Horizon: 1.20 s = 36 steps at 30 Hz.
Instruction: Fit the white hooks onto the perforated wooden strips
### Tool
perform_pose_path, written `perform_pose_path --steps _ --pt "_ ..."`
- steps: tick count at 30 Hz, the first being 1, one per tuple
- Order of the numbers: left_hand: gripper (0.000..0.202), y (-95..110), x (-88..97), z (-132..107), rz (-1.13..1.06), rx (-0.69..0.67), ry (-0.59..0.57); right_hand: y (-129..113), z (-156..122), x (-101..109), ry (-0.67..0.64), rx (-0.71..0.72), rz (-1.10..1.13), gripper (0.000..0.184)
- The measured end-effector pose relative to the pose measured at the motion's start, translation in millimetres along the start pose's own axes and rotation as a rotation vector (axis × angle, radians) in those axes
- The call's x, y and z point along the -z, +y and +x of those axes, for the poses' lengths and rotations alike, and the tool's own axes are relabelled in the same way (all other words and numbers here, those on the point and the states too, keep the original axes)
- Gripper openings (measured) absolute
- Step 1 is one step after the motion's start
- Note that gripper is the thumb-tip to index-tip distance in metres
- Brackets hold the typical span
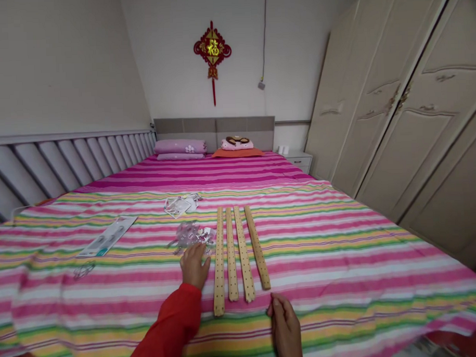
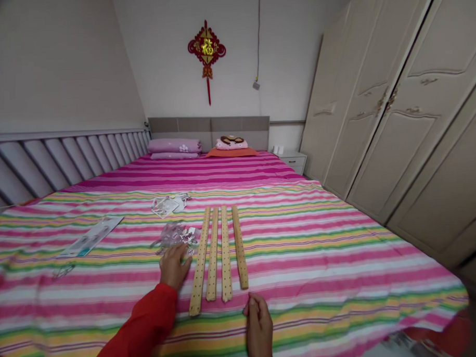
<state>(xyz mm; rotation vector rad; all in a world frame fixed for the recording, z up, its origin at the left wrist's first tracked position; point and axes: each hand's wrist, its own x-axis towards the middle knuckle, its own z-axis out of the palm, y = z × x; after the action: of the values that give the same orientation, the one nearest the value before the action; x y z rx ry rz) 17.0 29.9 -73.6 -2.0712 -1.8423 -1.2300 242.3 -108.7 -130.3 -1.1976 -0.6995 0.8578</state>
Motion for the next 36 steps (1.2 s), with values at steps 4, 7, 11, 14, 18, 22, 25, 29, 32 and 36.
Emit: perform_pose_path --steps 4,7,11,14,18,22,25,29,32,36 --pt "0.028 -7 -5.9 -25 -0.034 0.009 0.124 -1 -5 0 -0.035 0.003 -0.109 0.04" --pt "0.029 -23 -13.5 -54 0.019 0.024 0.198 -3 -9 -1 -0.088 0.004 -0.146 0.041" --pt "0.025 -39 -21.9 -75 0.103 0.034 0.219 -5 -11 -2 -0.103 0.005 -0.161 0.04" --pt "0.02 -39 -22.4 -75 0.096 0.029 0.217 -6 -11 -2 -0.095 -0.003 -0.159 0.041" --pt "0.02 -29 -18.8 -74 0.087 0.046 0.205 -6 -11 -3 -0.099 0.001 -0.165 0.042" --pt "0.02 -25 -17.4 -76 0.089 0.056 0.201 -8 -13 -3 -0.099 0.015 -0.185 0.044" --pt "0.021 -24 -17.1 -76 0.097 0.062 0.201 -8 -15 -3 -0.095 0.032 -0.2 0.044" --pt "0.021 -23 -15.5 -77 0.1 0.049 0.187 -6 -16 -3 -0.076 0.077 -0.237 0.044" --pt "0.022 -21 -14.2 -77 0.104 0.047 0.183 -5 -15 -2 -0.115 0.084 -0.273 0.044" --pt "0.022 -19 -13.1 -77 0.108 0.055 0.179 -6 -16 -2 -0.15 0.087 -0.314 0.046"
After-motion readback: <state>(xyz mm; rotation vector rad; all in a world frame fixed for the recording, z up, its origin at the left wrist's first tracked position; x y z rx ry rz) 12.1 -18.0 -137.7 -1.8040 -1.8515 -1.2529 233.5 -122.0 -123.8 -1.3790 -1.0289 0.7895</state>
